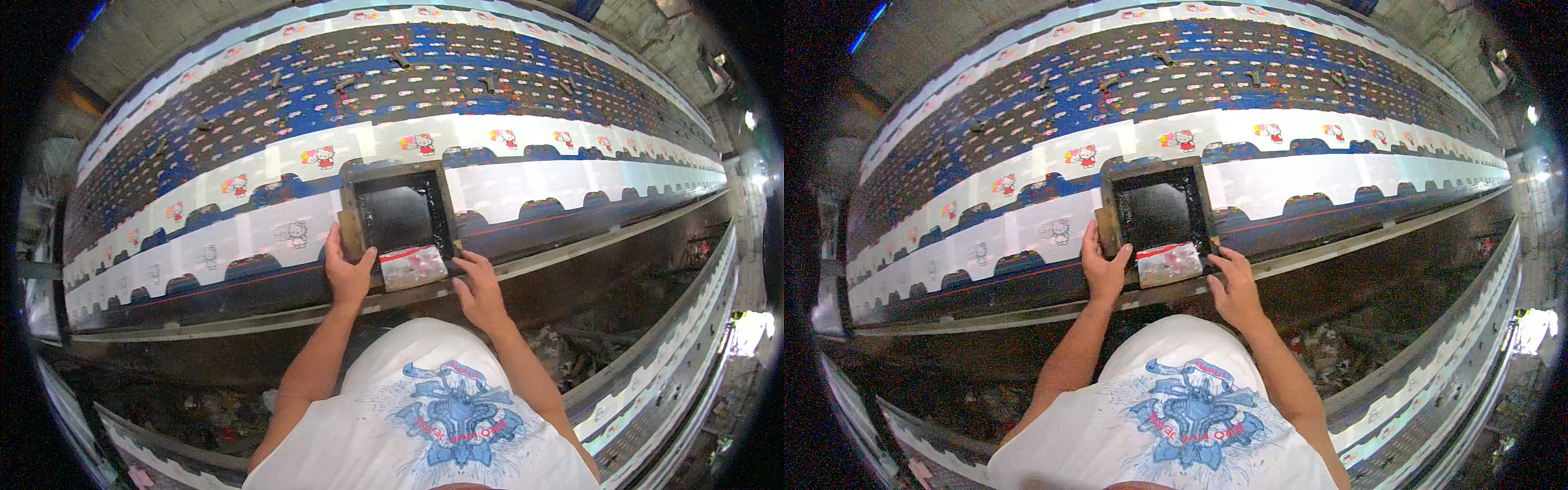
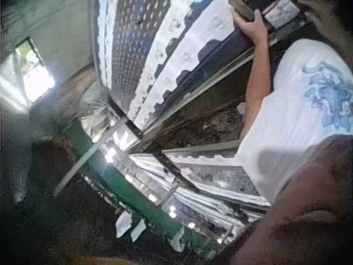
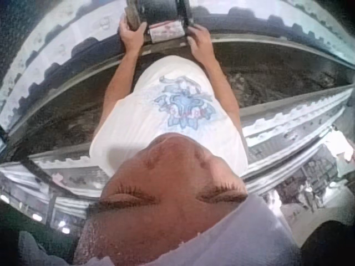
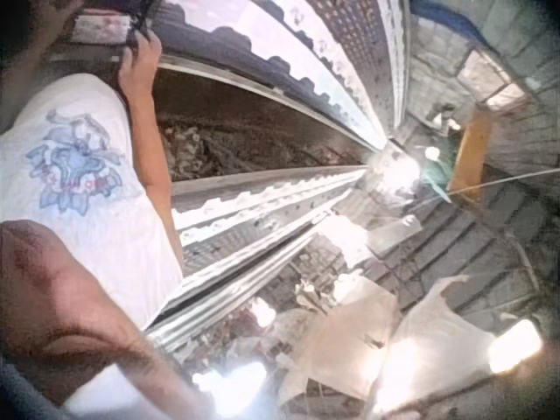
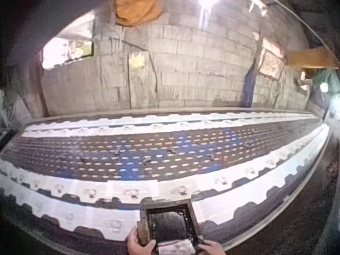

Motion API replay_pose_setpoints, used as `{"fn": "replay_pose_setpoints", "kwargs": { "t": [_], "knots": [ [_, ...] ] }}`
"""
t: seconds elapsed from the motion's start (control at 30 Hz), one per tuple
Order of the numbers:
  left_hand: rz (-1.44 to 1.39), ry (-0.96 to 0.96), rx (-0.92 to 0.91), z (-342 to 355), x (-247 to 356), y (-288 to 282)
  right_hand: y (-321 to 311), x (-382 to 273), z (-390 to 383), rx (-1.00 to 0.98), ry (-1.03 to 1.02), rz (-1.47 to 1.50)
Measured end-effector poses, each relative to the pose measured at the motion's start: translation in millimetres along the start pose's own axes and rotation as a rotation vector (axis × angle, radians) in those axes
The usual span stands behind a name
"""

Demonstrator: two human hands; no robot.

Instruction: The person walks to a long table and repeatedly rubs a small rectangular block over a dark ink pad, then presses the block onto a series of white fabric pieces laid out on the table to transfer a printed design. The person continues this process along the table, handling each fabric piece one at a time.

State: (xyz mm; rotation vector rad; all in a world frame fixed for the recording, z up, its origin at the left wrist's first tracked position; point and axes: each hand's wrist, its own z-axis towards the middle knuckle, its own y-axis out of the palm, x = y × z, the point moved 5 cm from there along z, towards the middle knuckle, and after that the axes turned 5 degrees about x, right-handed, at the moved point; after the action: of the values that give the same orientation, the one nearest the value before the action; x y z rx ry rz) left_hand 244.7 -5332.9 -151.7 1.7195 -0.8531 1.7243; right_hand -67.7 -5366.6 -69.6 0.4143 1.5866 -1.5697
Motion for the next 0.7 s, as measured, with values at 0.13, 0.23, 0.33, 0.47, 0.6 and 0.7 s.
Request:
{"fn": "replay_pose_setpoints", "kwargs": {
  "t": [0.13, 0.23, 0.33, 0.47, 0.6, 0.7],
  "knots": [
    [0.091, -0.001, 0.036, 0.8, 1.1, 6.2, 4.5, 15.0, 16.1, -0.042, 0.020, 0.067],
    [0.137, -0.012, 0.081, 3.8, 5.5, 9.9, 5.5, 27.6, 24.9, -0.076, 0.091, 0.161],
    [0.081, -0.025, 0.136, 2.9, 13.6, 16.1, 2.6, 39.2, 31.9, -0.126, 0.132, 0.233],
    [0.055, 0.023, 0.141, -7.2, 33.0, 41.4, -19.4, 59.9, 35.5, -0.146, 0.193, 0.315],
    [-0.030, 0.067, 0.139, -26.6, 45.0, 99.9, -57.9, 96.4, 38.2, -0.094, 0.144, 0.261],
    [-0.065, 0.039, 0.123, -41.9, 41.8, 156.4, -101.7, 135.6, 40.0, -0.062, 0.185, 0.274]
  ]
}}
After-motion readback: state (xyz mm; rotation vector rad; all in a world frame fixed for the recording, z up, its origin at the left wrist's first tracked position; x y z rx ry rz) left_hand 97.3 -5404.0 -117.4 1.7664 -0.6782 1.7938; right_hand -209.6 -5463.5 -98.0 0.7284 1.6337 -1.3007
